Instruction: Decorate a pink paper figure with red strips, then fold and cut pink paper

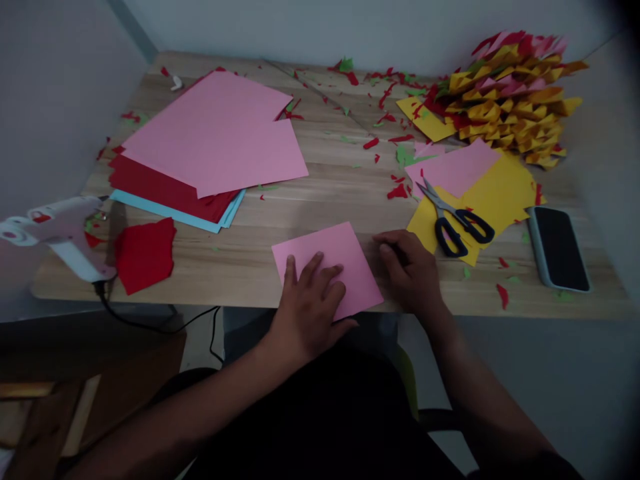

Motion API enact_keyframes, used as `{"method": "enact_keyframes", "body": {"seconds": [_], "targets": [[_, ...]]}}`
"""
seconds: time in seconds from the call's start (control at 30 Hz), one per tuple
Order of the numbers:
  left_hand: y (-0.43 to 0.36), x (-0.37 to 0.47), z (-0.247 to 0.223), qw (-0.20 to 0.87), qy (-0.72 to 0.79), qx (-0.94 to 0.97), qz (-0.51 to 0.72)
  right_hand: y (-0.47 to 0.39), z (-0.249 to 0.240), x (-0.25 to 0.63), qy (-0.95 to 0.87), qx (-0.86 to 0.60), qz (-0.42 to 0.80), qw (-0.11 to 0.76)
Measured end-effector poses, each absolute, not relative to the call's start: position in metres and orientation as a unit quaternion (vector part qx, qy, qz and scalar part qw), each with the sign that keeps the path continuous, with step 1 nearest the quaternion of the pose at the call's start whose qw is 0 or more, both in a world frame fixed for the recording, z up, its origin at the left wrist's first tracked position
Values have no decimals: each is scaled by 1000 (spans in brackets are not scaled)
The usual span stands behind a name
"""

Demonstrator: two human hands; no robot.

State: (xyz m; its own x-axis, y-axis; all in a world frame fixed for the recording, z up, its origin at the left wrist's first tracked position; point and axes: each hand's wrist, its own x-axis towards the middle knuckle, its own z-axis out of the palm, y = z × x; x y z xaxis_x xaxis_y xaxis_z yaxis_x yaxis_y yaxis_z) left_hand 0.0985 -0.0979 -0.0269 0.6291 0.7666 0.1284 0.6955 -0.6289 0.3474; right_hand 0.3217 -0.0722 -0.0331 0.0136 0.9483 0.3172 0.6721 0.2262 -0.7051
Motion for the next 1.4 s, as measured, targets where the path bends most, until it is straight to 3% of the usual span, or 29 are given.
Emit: {"method": "enact_keyframes", "body": {"seconds": [0.23, 0.43, 0.5, 0.6, 0.7, 0.87, 0.97, 1.17, 1.4], "targets": [[-86, 93, -13, 125, 364, 899, 207, -72, -35, 321, -662, -588, 208, 415], [-46, 72, 66, 321, 467, 763, 309, -79, -13, 326, -599, -457, 357, 552], [-26, 71, 74, 346, 484, 760, 262, -80, -4, 325, -585, -451, 386, 554], [6, 78, 52, 376, 484, 770, 180, -78, 1, 319, -597, -532, 328, 502], [23, 90, 17, 306, 518, 793, 93, -75, -9, 309, -674, -580, 190, 415], [2, 93, -4, 89, 437, 882, 149, -77, -32, 287, -798, -533, 98, 265], [-22, 80, -10, 82, 384, 906, 157, -79, -40, 282, -803, -552, 90, 206], [-47, 65, -33, 90, 362, 924, 90, -70, -37, 290, -805, -552, 100, 192], [-46, 67, -29, 106, 373, 918, 81, -60, -31, 295, -829, -514, 126, 180]]}}
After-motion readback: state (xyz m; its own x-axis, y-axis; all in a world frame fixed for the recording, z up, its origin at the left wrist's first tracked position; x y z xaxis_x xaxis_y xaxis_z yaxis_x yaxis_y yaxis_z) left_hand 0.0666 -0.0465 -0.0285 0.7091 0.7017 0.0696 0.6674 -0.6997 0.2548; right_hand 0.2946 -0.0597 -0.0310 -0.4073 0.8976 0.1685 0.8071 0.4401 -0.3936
